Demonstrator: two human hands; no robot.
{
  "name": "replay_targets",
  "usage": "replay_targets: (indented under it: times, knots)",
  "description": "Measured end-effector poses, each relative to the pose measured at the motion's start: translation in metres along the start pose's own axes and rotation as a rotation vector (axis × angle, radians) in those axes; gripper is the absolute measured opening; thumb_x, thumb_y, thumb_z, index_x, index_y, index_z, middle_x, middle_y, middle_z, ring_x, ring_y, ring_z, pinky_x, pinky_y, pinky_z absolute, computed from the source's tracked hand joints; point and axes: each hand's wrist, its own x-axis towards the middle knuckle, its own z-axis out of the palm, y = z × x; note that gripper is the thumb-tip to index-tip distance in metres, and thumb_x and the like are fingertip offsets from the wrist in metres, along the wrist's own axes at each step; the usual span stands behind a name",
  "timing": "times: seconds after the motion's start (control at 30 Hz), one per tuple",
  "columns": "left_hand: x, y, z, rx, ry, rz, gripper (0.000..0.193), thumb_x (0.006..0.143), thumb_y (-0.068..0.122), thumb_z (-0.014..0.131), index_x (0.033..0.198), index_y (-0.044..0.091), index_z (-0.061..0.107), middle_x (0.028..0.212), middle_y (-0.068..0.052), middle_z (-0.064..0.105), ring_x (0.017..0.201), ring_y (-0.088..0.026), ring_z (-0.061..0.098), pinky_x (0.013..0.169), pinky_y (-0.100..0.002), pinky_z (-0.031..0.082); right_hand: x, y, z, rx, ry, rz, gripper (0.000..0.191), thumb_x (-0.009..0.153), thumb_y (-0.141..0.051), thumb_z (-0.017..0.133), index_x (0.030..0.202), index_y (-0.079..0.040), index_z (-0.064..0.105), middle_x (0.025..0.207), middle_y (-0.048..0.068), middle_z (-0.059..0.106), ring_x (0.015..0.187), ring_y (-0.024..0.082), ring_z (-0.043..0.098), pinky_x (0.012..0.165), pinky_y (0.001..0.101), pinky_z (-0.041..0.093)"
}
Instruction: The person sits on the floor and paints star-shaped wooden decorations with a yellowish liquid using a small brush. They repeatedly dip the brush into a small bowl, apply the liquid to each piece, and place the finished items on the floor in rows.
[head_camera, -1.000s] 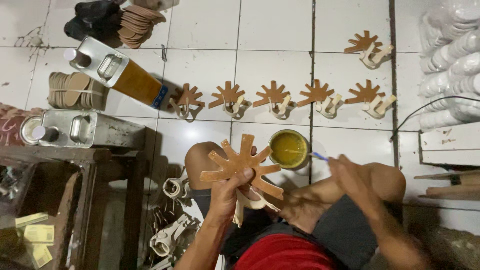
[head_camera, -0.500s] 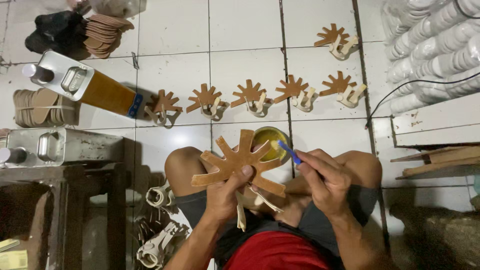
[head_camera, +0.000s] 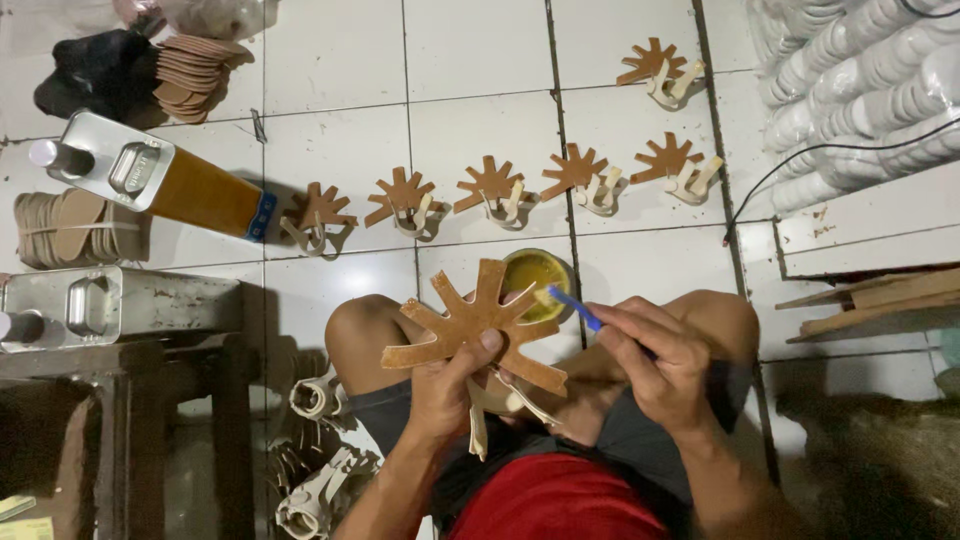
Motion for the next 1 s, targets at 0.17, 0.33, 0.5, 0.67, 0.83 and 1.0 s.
replay_targets:
  times: [0.17, 0.33, 0.5, 0.67, 0.83, 1.0]
  knots:
    - [0.0, 0.003, 0.0, 0.034, 0.009, 0.081, 0.034, 0.093, 0.018, 0.07, 0.12, -0.003, 0.066, 0.086, -0.009, 0.071, 0.067, -0.015, 0.065, 0.058, -0.028, 0.054, 0.004, 0.017, -0.016, -0.072, 0.088, 0.34, 0.024, 0.095, -0.007, 0.064, 0.117, 0.0, 0.073, 0.086, 0.006, 0.072, 0.049, 0.006, 0.061, 0.041, 0.0226, 0.044]
    - [0.003, 0.002, -0.005, -0.087, 0.113, 0.078, 0.035, 0.094, 0.023, 0.066, 0.116, -0.005, 0.064, 0.09, -0.014, 0.073, 0.072, -0.022, 0.071, 0.067, -0.033, 0.059, -0.008, 0.027, -0.038, 0.401, 0.452, 0.357, 0.025, 0.111, -0.005, 0.06, 0.131, 0.003, 0.072, 0.091, 0.007, 0.066, 0.068, 0.003, 0.049, 0.057, 0.0168, 0.037]
    - [0.01, -0.011, 0.004, -0.103, 0.037, 0.14, 0.036, 0.1, 0.026, 0.063, 0.117, -0.005, 0.062, 0.09, -0.015, 0.072, 0.075, -0.021, 0.07, 0.066, -0.034, 0.059, -0.02, 0.02, -0.018, 0.157, 0.062, 0.038, 0.023, 0.1, -0.001, 0.057, 0.118, 0.0, 0.071, 0.08, 0.004, 0.073, 0.056, 0.002, 0.065, 0.047, 0.0197, 0.049]
    - [0.007, -0.014, 0.009, -0.019, 0.109, -0.011, 0.038, 0.099, 0.03, 0.059, 0.117, -0.003, 0.063, 0.082, -0.017, 0.07, 0.067, -0.021, 0.069, 0.056, -0.033, 0.058, -0.016, -0.002, -0.001, 0.069, 0.017, 0.086, 0.026, 0.097, 0.002, 0.064, 0.122, 0.001, 0.072, 0.084, 0.004, 0.067, 0.068, 0.007, 0.055, 0.056, 0.021, 0.041]
    - [0.006, -0.006, 0.016, -0.068, -0.009, 0.227, 0.041, 0.102, 0.025, 0.06, 0.13, -0.005, 0.058, 0.095, -0.018, 0.071, 0.076, -0.02, 0.068, 0.068, -0.031, 0.058, -0.009, -0.013, 0.002, 0.032, 0.064, 0.153, 0.025, 0.097, 0.001, 0.065, 0.12, 0.0, 0.073, 0.083, 0.004, 0.069, 0.064, 0.006, 0.055, 0.053, 0.0208, 0.042]
    - [0.007, 0.001, 0.022, -0.137, -0.008, 0.209, 0.041, 0.1, 0.021, 0.06, 0.129, -0.007, 0.053, 0.097, -0.018, 0.072, 0.072, -0.022, 0.069, 0.064, -0.033, 0.059, -0.01, -0.012, -0.002, 0.021, 0.059, 0.178, 0.025, 0.096, -0.002, 0.065, 0.119, 0.002, 0.074, 0.08, 0.004, 0.069, 0.061, 0.005, 0.053, 0.05, 0.0193, 0.039]
